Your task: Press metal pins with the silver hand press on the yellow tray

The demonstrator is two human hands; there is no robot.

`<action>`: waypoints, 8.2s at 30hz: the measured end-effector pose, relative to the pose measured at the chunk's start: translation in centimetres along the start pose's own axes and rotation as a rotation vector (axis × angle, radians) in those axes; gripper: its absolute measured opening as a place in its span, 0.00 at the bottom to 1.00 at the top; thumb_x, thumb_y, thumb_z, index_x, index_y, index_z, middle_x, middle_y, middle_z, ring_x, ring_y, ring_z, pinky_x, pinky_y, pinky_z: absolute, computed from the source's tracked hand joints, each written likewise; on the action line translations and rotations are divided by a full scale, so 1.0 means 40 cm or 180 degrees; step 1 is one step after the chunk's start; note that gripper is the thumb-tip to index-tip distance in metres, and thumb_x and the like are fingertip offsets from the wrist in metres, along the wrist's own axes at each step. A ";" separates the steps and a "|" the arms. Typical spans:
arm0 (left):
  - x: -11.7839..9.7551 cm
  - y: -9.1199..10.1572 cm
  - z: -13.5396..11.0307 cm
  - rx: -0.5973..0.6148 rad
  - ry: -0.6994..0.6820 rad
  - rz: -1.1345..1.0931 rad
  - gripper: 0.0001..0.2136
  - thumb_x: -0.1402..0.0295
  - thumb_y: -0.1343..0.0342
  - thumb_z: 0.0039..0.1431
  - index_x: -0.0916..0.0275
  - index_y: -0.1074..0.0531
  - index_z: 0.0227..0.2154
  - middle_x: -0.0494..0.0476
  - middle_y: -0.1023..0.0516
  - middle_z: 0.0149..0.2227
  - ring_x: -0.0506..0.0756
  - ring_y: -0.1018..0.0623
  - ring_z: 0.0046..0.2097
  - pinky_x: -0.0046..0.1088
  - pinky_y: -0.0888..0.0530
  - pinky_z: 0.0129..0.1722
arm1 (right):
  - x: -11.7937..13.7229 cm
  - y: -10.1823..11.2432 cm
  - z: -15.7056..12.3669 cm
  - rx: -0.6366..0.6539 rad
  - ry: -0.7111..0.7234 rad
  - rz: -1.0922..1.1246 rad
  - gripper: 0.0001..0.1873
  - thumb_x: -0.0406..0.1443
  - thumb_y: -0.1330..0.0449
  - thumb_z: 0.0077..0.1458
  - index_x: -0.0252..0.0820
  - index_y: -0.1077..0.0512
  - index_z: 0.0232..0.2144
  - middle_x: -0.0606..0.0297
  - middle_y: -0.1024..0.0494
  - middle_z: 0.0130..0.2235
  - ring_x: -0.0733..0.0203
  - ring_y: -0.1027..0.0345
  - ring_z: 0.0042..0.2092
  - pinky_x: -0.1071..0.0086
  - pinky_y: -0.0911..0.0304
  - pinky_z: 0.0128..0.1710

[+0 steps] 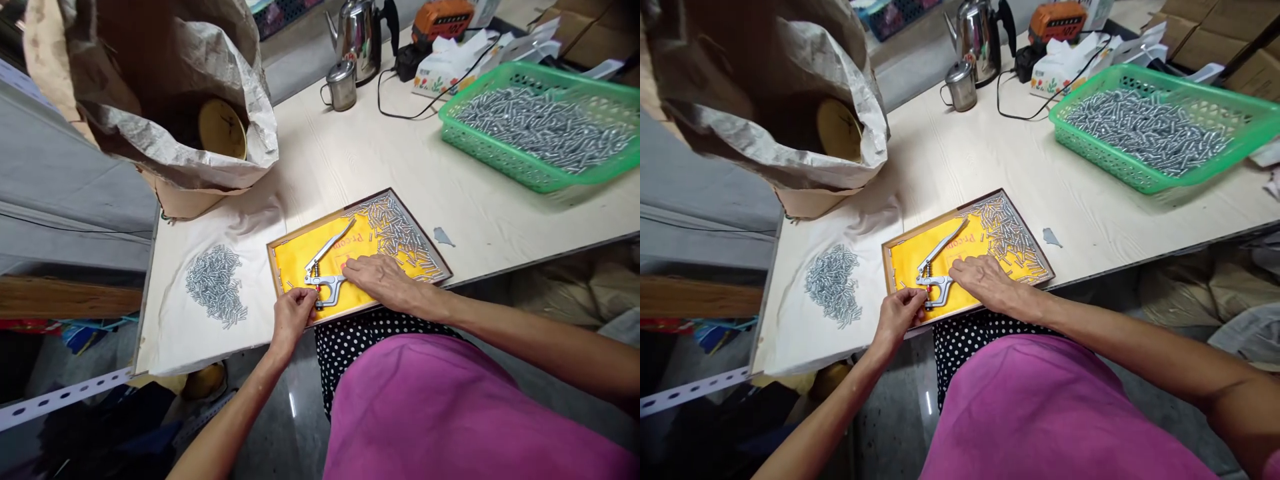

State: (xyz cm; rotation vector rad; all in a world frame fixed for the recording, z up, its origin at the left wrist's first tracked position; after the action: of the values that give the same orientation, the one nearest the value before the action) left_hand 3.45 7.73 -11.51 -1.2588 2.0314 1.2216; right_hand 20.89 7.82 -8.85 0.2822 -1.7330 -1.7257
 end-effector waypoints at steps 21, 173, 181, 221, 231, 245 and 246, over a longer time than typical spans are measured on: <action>0.012 -0.024 0.016 0.0606 -0.0020 0.0933 0.15 0.56 0.44 0.52 0.63 0.27 0.19 0.52 0.28 0.17 0.49 0.32 0.20 0.23 0.36 0.22 | -0.036 0.032 0.042 0.0221 0.0175 0.0144 0.21 0.46 0.37 0.60 0.39 0.31 0.49 0.51 0.32 0.57 0.49 0.37 0.51 0.59 0.42 0.46; 0.028 0.010 -0.002 0.0534 0.0290 0.1218 0.14 0.57 0.42 0.49 0.63 0.27 0.20 0.46 0.35 0.13 0.48 0.36 0.18 0.23 0.44 0.19 | -0.057 0.013 0.067 0.0020 0.0359 0.0120 0.50 0.59 0.37 0.52 0.32 0.43 0.64 0.39 0.37 0.64 0.35 0.46 0.65 0.42 0.51 0.64; 0.028 0.008 -0.001 0.0518 0.0240 0.1207 0.15 0.56 0.43 0.49 0.62 0.30 0.18 0.47 0.36 0.13 0.48 0.37 0.17 0.23 0.45 0.19 | -0.055 0.017 0.056 -0.0028 0.0375 0.0140 0.49 0.55 0.33 0.50 0.33 0.43 0.64 0.42 0.34 0.62 0.37 0.43 0.63 0.44 0.48 0.62; -0.194 -0.145 -0.050 -0.0035 -0.2845 0.3262 0.14 0.62 0.45 0.66 0.61 0.27 0.50 0.65 0.29 0.58 0.63 0.30 0.57 0.45 0.29 0.56 | -0.060 0.043 0.049 -0.0059 -0.0026 -0.0138 0.20 0.48 0.39 0.62 0.35 0.26 0.44 0.52 0.24 0.44 0.49 0.36 0.46 0.62 0.46 0.42; -0.205 -0.142 -0.119 -0.0393 -0.3520 0.3116 0.10 0.67 0.49 0.69 0.60 0.23 0.42 0.61 0.25 0.52 0.60 0.28 0.55 0.39 0.27 0.53 | -0.134 0.040 0.173 -0.0366 0.0241 -0.0447 0.11 0.34 0.46 0.66 0.40 0.25 0.34 0.58 0.24 0.36 0.52 0.38 0.43 0.61 0.54 0.41; -0.008 0.389 0.137 -0.1567 -0.0683 0.4283 0.14 0.70 0.53 0.67 0.63 0.20 0.39 0.67 0.24 0.42 0.66 0.29 0.49 0.38 0.32 0.42 | 0.035 0.009 0.000 -0.0453 0.0314 0.0218 0.05 0.35 0.42 0.65 0.40 0.27 0.38 0.60 0.24 0.38 0.56 0.35 0.40 0.65 0.48 0.38; -0.007 0.383 0.139 -0.1516 -0.0772 0.4325 0.15 0.71 0.53 0.67 0.63 0.20 0.39 0.66 0.24 0.42 0.65 0.29 0.48 0.37 0.33 0.42 | 0.035 0.003 0.000 -0.0457 0.0299 0.0220 0.05 0.35 0.43 0.65 0.41 0.28 0.37 0.61 0.25 0.37 0.56 0.35 0.39 0.65 0.48 0.38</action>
State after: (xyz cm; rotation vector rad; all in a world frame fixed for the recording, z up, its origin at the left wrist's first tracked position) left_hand -10.18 15.56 -7.27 0.3992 2.4297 2.3301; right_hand 19.88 7.01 -8.33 0.2330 -1.5266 -1.7483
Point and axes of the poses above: each hand's wrist, its own z-axis towards the middle knuckle, its own y-axis out of the back of the hand, x = y × z, the point moved 10 cm from there along z, towards the middle knuckle
